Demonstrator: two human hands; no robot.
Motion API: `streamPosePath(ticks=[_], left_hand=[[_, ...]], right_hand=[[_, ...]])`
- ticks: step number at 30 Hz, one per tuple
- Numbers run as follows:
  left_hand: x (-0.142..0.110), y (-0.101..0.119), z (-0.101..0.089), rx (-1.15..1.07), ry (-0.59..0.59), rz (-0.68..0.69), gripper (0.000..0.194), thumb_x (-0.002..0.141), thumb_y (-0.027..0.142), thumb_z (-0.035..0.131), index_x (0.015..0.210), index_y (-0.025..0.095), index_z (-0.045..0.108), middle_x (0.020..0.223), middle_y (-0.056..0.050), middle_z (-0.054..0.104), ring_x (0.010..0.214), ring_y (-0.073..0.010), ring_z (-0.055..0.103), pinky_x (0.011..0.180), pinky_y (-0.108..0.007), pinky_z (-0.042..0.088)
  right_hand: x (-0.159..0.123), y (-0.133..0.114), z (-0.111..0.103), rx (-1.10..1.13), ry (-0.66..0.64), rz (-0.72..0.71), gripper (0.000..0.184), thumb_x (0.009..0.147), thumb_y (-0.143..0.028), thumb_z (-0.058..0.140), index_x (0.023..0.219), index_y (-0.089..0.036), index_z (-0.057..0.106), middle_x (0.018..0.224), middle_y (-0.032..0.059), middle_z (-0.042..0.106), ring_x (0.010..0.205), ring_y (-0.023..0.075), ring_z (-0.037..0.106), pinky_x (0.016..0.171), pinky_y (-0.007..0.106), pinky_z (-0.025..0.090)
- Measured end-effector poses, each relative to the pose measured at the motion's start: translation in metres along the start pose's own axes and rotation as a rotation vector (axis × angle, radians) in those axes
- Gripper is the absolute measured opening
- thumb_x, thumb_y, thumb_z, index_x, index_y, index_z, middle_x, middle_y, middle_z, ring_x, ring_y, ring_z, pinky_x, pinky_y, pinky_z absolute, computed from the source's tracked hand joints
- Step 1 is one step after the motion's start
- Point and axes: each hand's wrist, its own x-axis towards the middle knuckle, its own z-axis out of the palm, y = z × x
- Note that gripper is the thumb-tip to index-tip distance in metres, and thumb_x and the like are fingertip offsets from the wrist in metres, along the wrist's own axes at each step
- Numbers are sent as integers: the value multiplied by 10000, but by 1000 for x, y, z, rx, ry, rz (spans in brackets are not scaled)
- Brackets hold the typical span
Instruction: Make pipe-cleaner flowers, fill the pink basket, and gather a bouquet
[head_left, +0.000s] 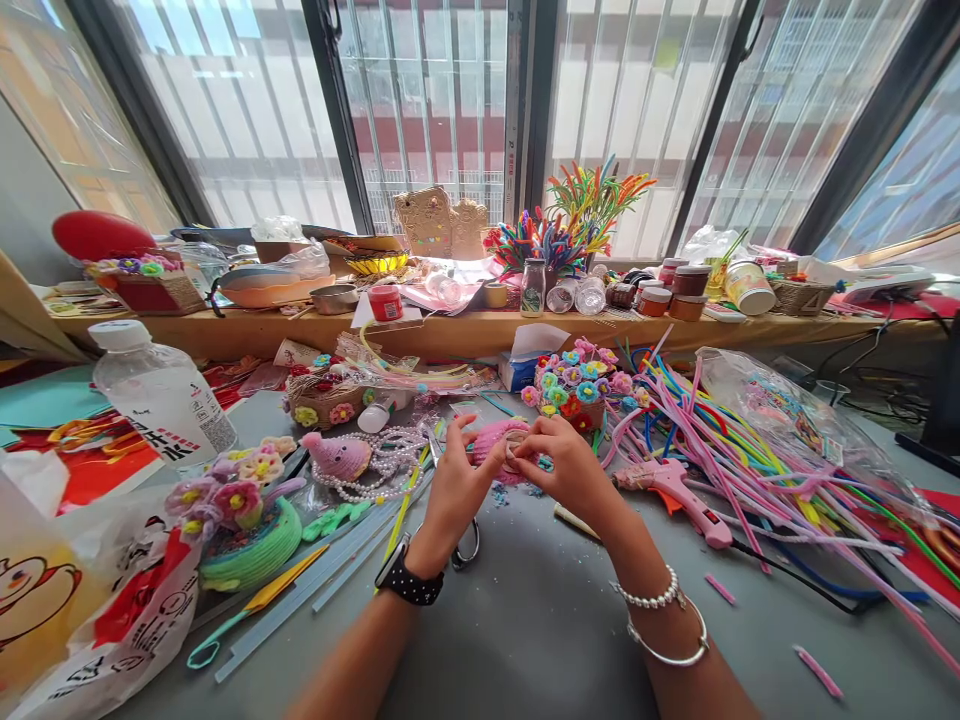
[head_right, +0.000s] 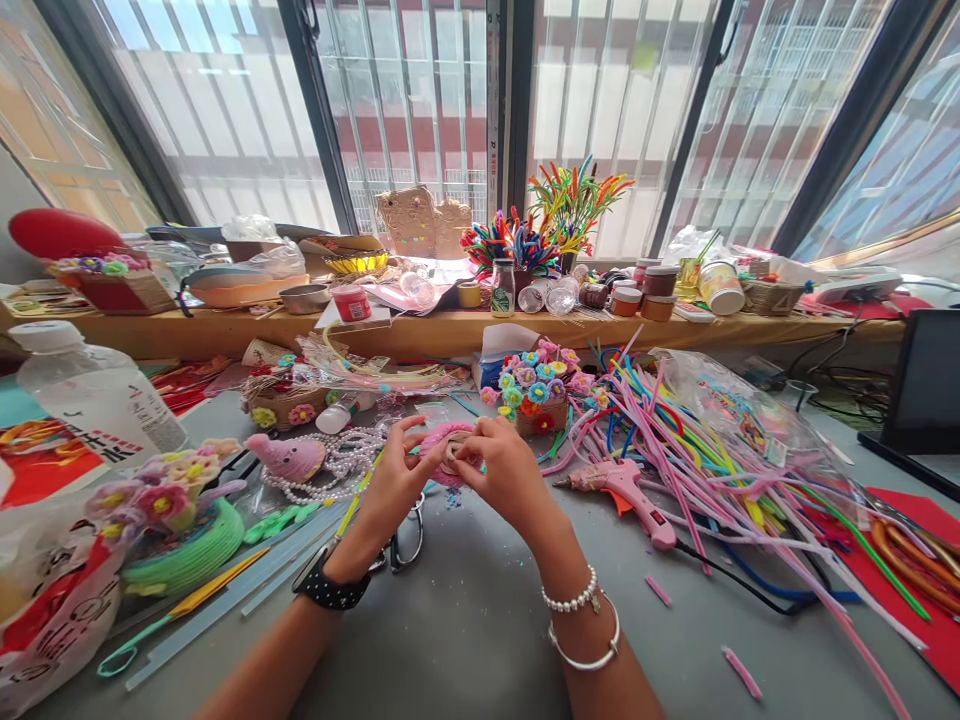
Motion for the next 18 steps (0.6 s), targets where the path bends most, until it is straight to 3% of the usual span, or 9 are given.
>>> streamPosePath(ticks=[8, 13, 18], left_hand=[[4, -1, 3, -256, -23, -172, 530, 644, 374, 564, 1087, 158, 368, 1087, -137, 466, 917, -211, 532, 735, -327, 440], [5, -2, 6, -359, -18, -163, 511, 618, 325, 587, 1064, 145, 415, 1090, -116, 494, 901, -193, 533, 756, -308, 430], [6, -5, 6, -353, -65, -156, 477, 643, 366, 562, 1052, 142, 462, 1050, -104, 541, 906, -203, 534, 770, -319, 421]], right_hand=[[-1, -3, 0, -153, 80, -51, 127, 755, -222, 512, 773, -217, 637, 781, 45, 522, 793, 183, 446, 715, 315, 388], [-1, -7, 5, -41, 151, -22, 147, 730, -251, 537, 856, -209, 602, 813, 43, 526, 802, 183, 456, 737, 321, 393], [0, -8, 8, 23, 205, 21, 109, 758, -218, 497, 782, -196, 600, 781, 41, 529, 784, 172, 470, 725, 306, 398]])
